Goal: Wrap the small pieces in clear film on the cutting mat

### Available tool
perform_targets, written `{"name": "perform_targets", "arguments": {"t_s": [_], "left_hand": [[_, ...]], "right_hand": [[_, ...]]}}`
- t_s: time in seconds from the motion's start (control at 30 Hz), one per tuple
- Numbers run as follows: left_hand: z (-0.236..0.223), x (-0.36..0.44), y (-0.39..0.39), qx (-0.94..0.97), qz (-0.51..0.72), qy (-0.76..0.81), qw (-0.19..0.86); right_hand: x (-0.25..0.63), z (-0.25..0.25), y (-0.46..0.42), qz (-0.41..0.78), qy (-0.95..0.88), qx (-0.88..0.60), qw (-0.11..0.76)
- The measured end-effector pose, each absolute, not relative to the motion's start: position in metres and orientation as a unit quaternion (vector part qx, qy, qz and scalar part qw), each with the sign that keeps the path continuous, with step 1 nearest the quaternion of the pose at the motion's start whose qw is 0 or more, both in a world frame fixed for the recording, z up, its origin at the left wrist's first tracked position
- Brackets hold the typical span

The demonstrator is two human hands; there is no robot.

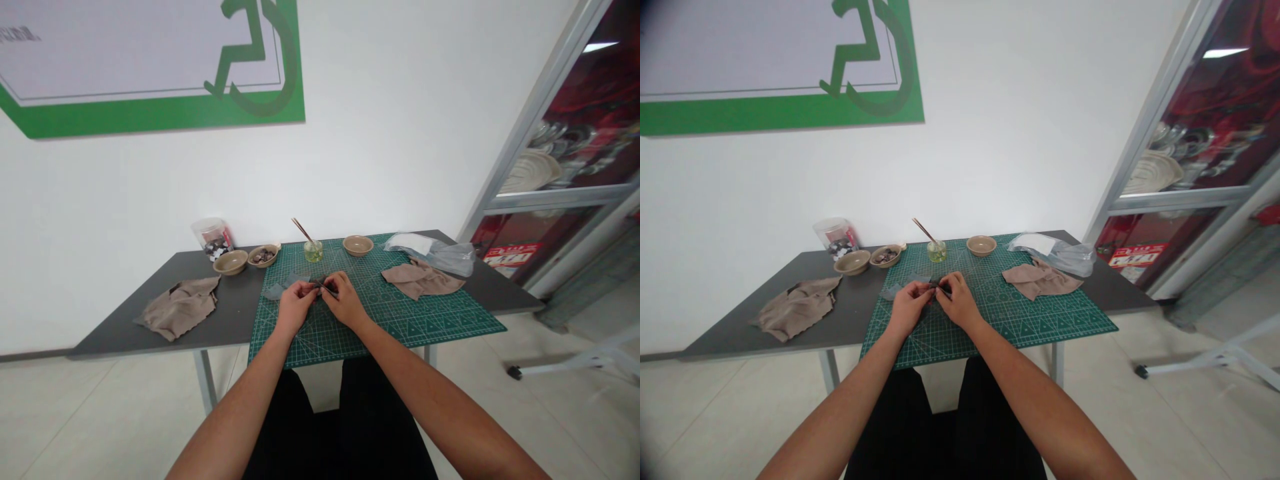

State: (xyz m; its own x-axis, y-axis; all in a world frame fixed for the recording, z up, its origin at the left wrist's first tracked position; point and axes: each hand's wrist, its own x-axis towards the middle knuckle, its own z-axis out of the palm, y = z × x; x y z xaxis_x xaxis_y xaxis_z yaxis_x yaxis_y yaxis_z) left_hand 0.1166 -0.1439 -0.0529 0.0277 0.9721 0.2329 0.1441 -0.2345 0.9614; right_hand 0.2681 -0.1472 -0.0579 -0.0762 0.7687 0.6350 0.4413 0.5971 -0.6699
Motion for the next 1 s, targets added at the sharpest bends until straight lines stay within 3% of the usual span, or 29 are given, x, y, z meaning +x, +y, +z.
{"name": "perform_targets", "arguments": {"t_s": [0.3, 0.57, 1.0], "left_hand": [[-0.0563, 0.115, -0.1424, 0.612, 0.509, 0.459, 0.395], [-0.0512, 0.1151, -0.1453, 0.602, 0.514, 0.483, 0.374], [-0.0494, 0.1151, -0.1457, 0.61, 0.502, 0.485, 0.373]], "right_hand": [[0.2704, -0.0598, -0.1459, 0.207, -0.747, -0.407, 0.483], [0.2683, -0.0609, -0.1475, 0.076, -0.806, -0.415, 0.416], [0.2661, -0.0617, -0.1491, 0.029, -0.81, -0.424, 0.403]]}}
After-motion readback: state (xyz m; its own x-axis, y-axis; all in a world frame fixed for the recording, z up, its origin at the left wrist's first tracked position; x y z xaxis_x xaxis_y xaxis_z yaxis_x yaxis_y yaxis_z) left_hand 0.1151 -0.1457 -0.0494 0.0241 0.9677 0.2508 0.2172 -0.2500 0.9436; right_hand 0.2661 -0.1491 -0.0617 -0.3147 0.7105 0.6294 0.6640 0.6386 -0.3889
